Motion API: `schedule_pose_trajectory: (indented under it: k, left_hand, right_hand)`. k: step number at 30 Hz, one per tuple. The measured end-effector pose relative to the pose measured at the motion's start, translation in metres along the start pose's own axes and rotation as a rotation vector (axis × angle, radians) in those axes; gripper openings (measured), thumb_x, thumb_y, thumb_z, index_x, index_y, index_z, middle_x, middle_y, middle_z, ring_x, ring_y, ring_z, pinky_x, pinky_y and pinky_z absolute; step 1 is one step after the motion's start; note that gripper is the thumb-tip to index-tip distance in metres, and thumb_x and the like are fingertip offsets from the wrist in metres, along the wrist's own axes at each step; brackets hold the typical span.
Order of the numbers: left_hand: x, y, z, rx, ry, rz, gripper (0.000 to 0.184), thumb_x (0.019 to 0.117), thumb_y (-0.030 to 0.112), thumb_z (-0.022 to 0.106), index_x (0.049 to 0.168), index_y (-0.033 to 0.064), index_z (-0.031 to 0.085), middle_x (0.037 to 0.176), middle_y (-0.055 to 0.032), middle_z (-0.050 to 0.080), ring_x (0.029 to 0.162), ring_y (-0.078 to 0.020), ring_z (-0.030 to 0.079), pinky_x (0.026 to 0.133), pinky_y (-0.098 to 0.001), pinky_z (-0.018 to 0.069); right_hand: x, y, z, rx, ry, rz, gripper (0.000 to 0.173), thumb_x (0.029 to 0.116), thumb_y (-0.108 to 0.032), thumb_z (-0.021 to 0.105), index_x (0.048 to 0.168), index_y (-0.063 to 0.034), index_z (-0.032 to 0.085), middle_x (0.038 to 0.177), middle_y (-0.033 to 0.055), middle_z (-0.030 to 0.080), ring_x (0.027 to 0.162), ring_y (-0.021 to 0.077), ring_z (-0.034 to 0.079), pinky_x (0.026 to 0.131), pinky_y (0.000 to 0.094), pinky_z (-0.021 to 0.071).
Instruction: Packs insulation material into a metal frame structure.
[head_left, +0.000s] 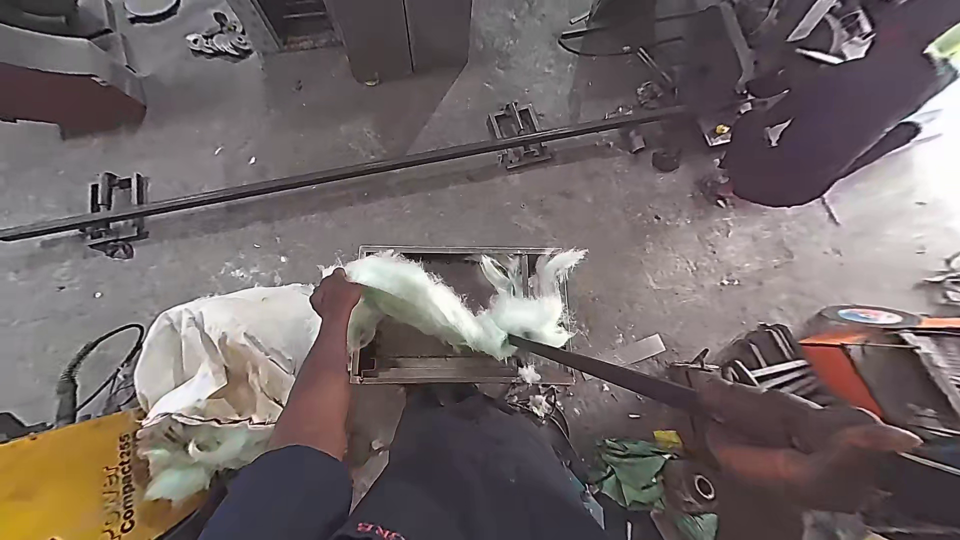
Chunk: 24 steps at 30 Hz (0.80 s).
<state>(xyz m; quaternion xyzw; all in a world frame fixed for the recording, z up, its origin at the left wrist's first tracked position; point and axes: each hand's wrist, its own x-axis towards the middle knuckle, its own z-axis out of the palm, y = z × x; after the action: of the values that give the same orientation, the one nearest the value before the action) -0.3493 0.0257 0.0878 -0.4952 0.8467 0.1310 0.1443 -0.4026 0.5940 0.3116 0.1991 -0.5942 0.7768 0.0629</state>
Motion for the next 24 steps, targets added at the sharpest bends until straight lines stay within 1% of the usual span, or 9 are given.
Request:
schedule_pose_trajectory:
  k: [5,9,11,13,15,18,21,23,24]
  left_hand:
    - [0.000,0.001,0.000,0.100,-0.037,0.121,0.044,0.0863,0.038,0.072,0.119,0.0103,0.067,0.112,-0.0268,0.070,0.104,-0.0510,0.067,0.079,-0.0743,0.0508]
    - [-0.025,0.040,-0.001,0.076,0.009,0.231,0.047,0.0836,0.033,0.076,0.123,0.0100,0.065,0.119,-0.0242,0.067,0.098,-0.0473,0.069,0.074,-0.0698,0.0548]
    - [-0.025,0.061,0.001,0.042,0.048,0.294,0.045,0.0873,0.028,0.074,0.128,0.0109,0.063,0.124,-0.0224,0.065,0.098,-0.0437,0.070,0.074,-0.0655,0.0571]
    - [-0.020,0.068,0.015,0.004,0.035,0.360,0.047,0.0903,0.024,0.071,0.135,0.0122,0.059,0.133,-0.0220,0.060,0.108,-0.0432,0.068,0.081,-0.0639,0.0585]
    - [-0.010,0.062,0.039,0.016,-0.057,0.441,0.049,0.0931,0.024,0.071,0.139,0.0132,0.058,0.139,-0.0230,0.057,0.122,-0.0474,0.061,0.089,-0.0687,0.0554]
    - [-0.016,0.053,0.059,0.129,-0.164,0.464,0.049,0.0853,0.028,0.077,0.132,0.0172,0.066,0.138,-0.0189,0.061,0.129,-0.0483,0.054,0.093,-0.0719,0.0487]
    - [-0.026,0.056,0.055,0.053,0.032,0.486,0.056,0.0782,0.032,0.078,0.129,0.0110,0.066,0.136,-0.0175,0.060,0.127,-0.0405,0.055,0.100,-0.0608,0.0495]
    - [-0.016,0.059,0.055,-0.071,0.166,0.533,0.054,0.0823,0.029,0.074,0.130,0.0066,0.063,0.138,-0.0170,0.059,0.131,-0.0364,0.054,0.109,-0.0542,0.0464]
    - [-0.007,0.060,0.059,-0.100,0.159,0.543,0.058,0.0871,0.033,0.069,0.136,0.0043,0.059,0.145,-0.0181,0.055,0.138,-0.0354,0.050,0.116,-0.0521,0.0413]
  right_hand:
    - [-0.004,-0.005,-0.009,-0.071,0.084,0.030,0.043,0.1017,-0.057,0.053,0.069,-0.0282,0.054,0.054,-0.0123,0.043,0.047,0.0043,0.045,0.051,0.0250,0.0450]
    - [-0.001,0.007,-0.005,-0.083,0.086,0.032,0.044,0.1023,-0.056,0.052,0.069,-0.0279,0.054,0.054,-0.0128,0.042,0.047,0.0034,0.044,0.050,0.0236,0.0439]
    - [0.002,0.009,0.000,-0.082,0.067,0.031,0.043,0.1023,-0.055,0.053,0.069,-0.0279,0.054,0.054,-0.0126,0.042,0.047,0.0036,0.043,0.050,0.0240,0.0434]
    - [0.006,0.009,0.009,-0.092,0.041,0.048,0.043,0.1015,-0.056,0.055,0.068,-0.0291,0.053,0.054,-0.0135,0.041,0.047,0.0026,0.042,0.050,0.0228,0.0425]
    - [0.013,0.012,0.021,-0.088,0.017,0.033,0.041,0.1018,-0.054,0.056,0.069,-0.0294,0.053,0.054,-0.0133,0.041,0.047,0.0027,0.042,0.050,0.0230,0.0422]
    - [0.020,0.016,0.036,-0.068,-0.003,0.012,0.039,0.1028,-0.050,0.057,0.071,-0.0283,0.051,0.053,-0.0127,0.038,0.046,0.0036,0.041,0.050,0.0241,0.0423]
    - [0.025,0.020,0.039,-0.071,-0.015,0.012,0.037,0.1018,-0.050,0.058,0.072,-0.0287,0.053,0.054,-0.0130,0.040,0.047,0.0035,0.041,0.050,0.0238,0.0426]
    - [0.031,0.022,0.040,-0.087,-0.020,0.006,0.036,0.1019,-0.050,0.058,0.073,-0.0289,0.055,0.054,-0.0130,0.042,0.046,0.0032,0.042,0.050,0.0237,0.0429]
    - [0.033,0.022,0.041,-0.104,-0.020,0.000,0.036,0.1026,-0.050,0.057,0.074,-0.0289,0.054,0.054,-0.0129,0.042,0.047,0.0033,0.042,0.050,0.0241,0.0431]
